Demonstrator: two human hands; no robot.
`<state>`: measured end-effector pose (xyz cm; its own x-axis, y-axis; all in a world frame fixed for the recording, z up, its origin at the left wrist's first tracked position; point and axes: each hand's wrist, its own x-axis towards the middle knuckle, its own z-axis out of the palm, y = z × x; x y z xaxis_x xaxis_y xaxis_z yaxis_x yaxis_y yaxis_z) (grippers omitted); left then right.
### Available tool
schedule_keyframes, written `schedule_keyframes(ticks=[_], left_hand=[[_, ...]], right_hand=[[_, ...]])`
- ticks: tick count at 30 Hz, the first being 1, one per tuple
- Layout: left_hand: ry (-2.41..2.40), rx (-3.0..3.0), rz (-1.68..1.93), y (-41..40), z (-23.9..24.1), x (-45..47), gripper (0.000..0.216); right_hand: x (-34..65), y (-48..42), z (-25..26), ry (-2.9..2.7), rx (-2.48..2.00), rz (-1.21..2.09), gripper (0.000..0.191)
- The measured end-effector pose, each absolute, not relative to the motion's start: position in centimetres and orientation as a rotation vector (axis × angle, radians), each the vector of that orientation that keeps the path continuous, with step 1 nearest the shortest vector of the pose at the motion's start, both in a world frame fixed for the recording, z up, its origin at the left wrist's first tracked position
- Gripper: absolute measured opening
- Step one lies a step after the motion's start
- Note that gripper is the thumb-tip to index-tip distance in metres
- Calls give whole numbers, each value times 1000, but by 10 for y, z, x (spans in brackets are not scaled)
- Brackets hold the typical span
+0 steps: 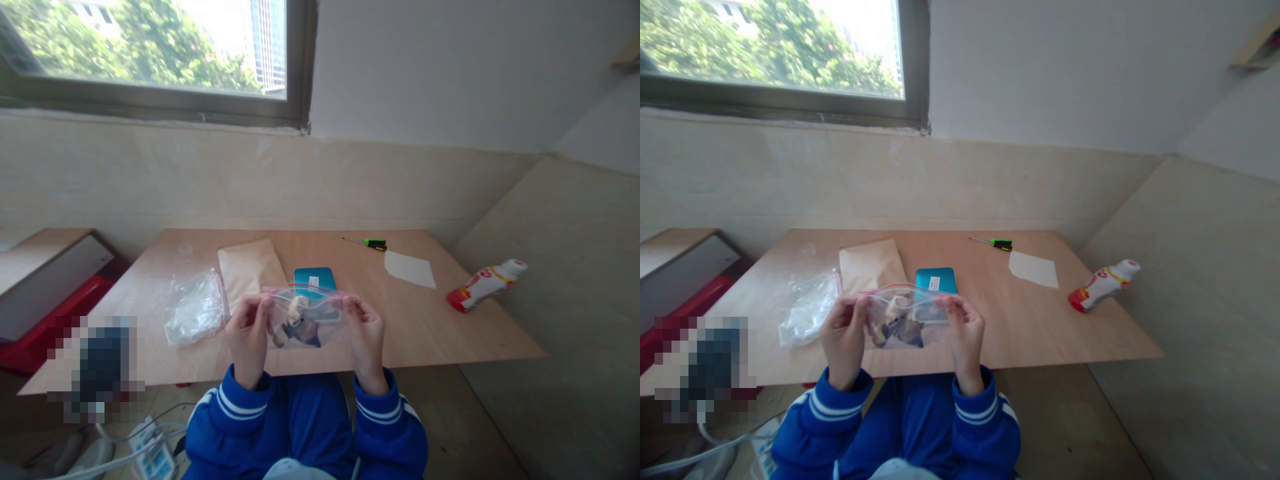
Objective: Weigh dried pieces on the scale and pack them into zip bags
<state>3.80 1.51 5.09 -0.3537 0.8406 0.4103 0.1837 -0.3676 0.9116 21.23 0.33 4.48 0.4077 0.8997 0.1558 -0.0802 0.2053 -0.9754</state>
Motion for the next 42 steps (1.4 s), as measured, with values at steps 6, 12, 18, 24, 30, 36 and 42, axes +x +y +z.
schedule_keyframes(ticks=[6,12,18,24,30,36,42], left_hand=[[1392,1535,1933,7,69,43,18],[1217,2004,1920,-11,102,58,8],[1482,1628,1999,4,99,43,11],[1445,1507,1740,15,90,30,22],[1301,1527,1661,16,88,33,24],[1314,1411,1785,13,80,37,21],[1198,1457,1814,14,76,32,20]], right_hand=[[210,-1,58,-1084,-1160,744,29],[199,6,46,-1056,-1105,860,30],[209,9,35,-985,-1179,822,38],[218,7,43,-1060,-1167,680,28],[220,5,44,-1080,-1208,533,24],[218,3,41,-1138,-1204,387,22],[226,3,48,-1337,-1066,512,27]])
